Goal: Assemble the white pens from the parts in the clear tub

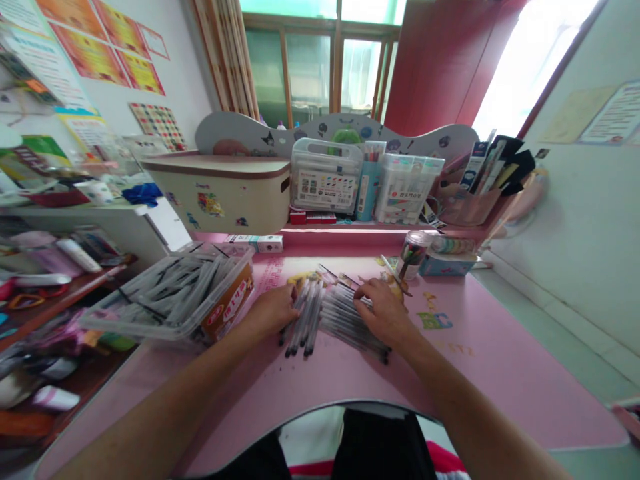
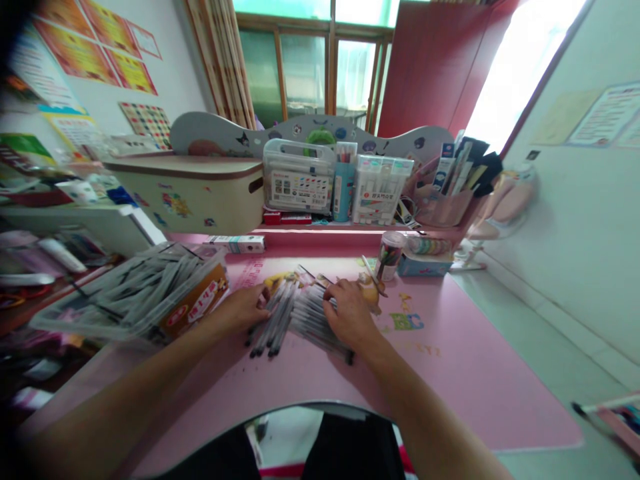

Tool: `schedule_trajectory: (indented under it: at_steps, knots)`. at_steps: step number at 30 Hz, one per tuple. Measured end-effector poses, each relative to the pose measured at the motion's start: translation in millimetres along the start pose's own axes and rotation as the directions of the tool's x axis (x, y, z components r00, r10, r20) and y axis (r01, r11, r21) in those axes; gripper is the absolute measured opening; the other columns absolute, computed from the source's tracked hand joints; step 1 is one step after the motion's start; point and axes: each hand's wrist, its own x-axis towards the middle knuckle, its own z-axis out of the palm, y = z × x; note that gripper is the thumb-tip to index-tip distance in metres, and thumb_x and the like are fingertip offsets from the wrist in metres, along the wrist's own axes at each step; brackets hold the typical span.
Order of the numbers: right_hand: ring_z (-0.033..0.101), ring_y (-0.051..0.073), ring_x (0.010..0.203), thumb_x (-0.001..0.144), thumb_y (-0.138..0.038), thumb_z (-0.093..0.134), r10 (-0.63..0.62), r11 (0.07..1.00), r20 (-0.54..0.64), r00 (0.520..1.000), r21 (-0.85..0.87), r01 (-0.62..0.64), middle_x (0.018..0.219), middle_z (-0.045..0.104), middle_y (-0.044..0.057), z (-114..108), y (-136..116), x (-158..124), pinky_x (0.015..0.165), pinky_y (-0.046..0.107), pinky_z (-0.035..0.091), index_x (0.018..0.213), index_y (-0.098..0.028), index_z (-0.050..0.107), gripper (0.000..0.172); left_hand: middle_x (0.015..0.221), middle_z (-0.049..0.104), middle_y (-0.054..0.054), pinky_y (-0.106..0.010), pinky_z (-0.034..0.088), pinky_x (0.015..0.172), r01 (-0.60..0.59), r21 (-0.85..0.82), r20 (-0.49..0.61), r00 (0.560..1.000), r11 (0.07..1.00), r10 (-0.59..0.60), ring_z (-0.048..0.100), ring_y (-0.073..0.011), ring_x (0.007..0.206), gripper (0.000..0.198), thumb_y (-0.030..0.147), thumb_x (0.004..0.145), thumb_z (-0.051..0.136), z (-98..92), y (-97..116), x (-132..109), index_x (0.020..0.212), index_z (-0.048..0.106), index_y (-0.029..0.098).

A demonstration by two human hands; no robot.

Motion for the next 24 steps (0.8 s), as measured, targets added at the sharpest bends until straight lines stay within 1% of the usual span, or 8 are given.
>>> schedule_trajectory:
  at_steps: [6,10,12,14,15,17,20,24]
  knots:
    - [0.056,0.024,0.095,0.086,-0.016,0.056,-0.028,0.999,-0.013,1.0,0.043,0.029,0.094,0.061,0.008,3,-1,-1,0.089,0.039,0.041,0.088,-0.018,0.064,0.009,0.072,0.066,-0.001,-0.027,0.037,0.057,0.06,-0.129,0.016,0.998,0.99,-0.058,0.063,-0.0225,0.072,0.025,0.024,0.058,0.07,-1.3,-9,6,0.081,0.06,0.02]
    - [0.056,0.023,0.092,0.085,-0.019,0.057,-0.057,0.984,-0.085,0.995,0.164,0.07,0.091,0.062,0.007,-1,-9,-2,0.086,0.039,0.043,0.089,-0.019,0.062,0.007,0.07,0.064,-0.001,-0.026,0.04,0.054,0.047,-0.284,0.012,0.999,0.958,-0.046,0.06,-0.0181,0.063,0.026,0.027,0.064,0.066,-17.2,-6,0,0.089,0.063,0.018]
    - [0.056,0.021,0.088,0.086,-0.023,0.057,-0.045,0.95,-0.075,0.996,0.306,0.066,0.09,0.062,0.006,-4,-16,-4,0.081,0.035,0.045,0.094,-0.019,0.061,0.01,0.069,0.062,-0.001,-0.026,0.041,0.054,0.011,-0.519,0.046,0.999,0.855,0.015,0.057,-0.0152,0.058,0.025,0.032,0.068,0.065,-24.1,4,-8,0.089,0.063,0.018]
    - [0.058,0.019,0.085,0.089,-0.028,0.054,-0.02,0.866,-0.015,1.0,0.5,0.025,0.092,0.063,0.005,-7,-23,-6,0.077,0.032,0.046,0.104,-0.02,0.059,0.017,0.069,0.06,0.0,-0.025,0.042,0.053,0.026,-0.767,0.116,0.988,0.641,0.098,0.056,-0.013,0.057,0.026,0.034,0.068,0.068,-25.3,20,-18,0.087,0.063,0.017]
    - [0.059,0.018,0.085,0.091,-0.03,0.052,-0.013,0.804,0.024,1.0,0.595,-0.004,0.093,0.064,0.005,-8,-25,-7,0.076,0.031,0.047,0.108,-0.02,0.057,0.021,0.071,0.06,0.0,-0.024,0.042,0.053,0.054,-0.842,0.145,0.981,0.536,0.128,0.056,-0.0126,0.057,0.028,0.034,0.066,0.071,-23.4,29,-22,0.086,0.063,0.017]
    - [0.061,0.017,0.083,0.094,-0.035,0.05,-0.016,0.676,0.104,0.994,0.734,-0.066,0.094,0.065,0.004,-7,-28,-8,0.074,0.03,0.048,0.113,-0.02,0.054,0.025,0.075,0.063,-0.002,-0.023,0.042,0.052,0.089,-0.91,0.153,0.98,0.404,0.13,0.059,-0.0125,0.06,0.031,0.037,0.067,0.074,-15.6,47,-29,0.088,0.063,0.017]
    - [0.06,0.015,0.074,0.09,-0.037,0.056,-0.032,0.599,0.214,0.976,0.786,-0.153,0.086,0.064,0.001,-4,-27,-8,0.065,0.026,0.046,0.116,-0.021,0.051,0.031,0.081,0.065,-0.003,-0.022,0.043,0.052,0.024,-0.957,0.051,0.995,0.288,0.087,0.06,-0.0122,0.063,0.033,0.043,0.072,0.073,-0.5,66,-33,0.092,0.065,0.018]
    - [0.06,0.015,0.073,0.085,-0.026,0.059,-0.024,0.674,0.228,0.973,0.723,-0.152,0.086,0.064,0.001,-4,-24,-5,0.066,0.027,0.047,0.113,-0.019,0.056,0.029,0.07,0.063,0.0,-0.021,0.043,0.053,-0.067,-0.971,-0.058,0.997,0.228,0.045,0.056,-0.0104,0.058,0.032,0.047,0.076,0.072,15.0,73,-31,0.089,0.066,0.019]
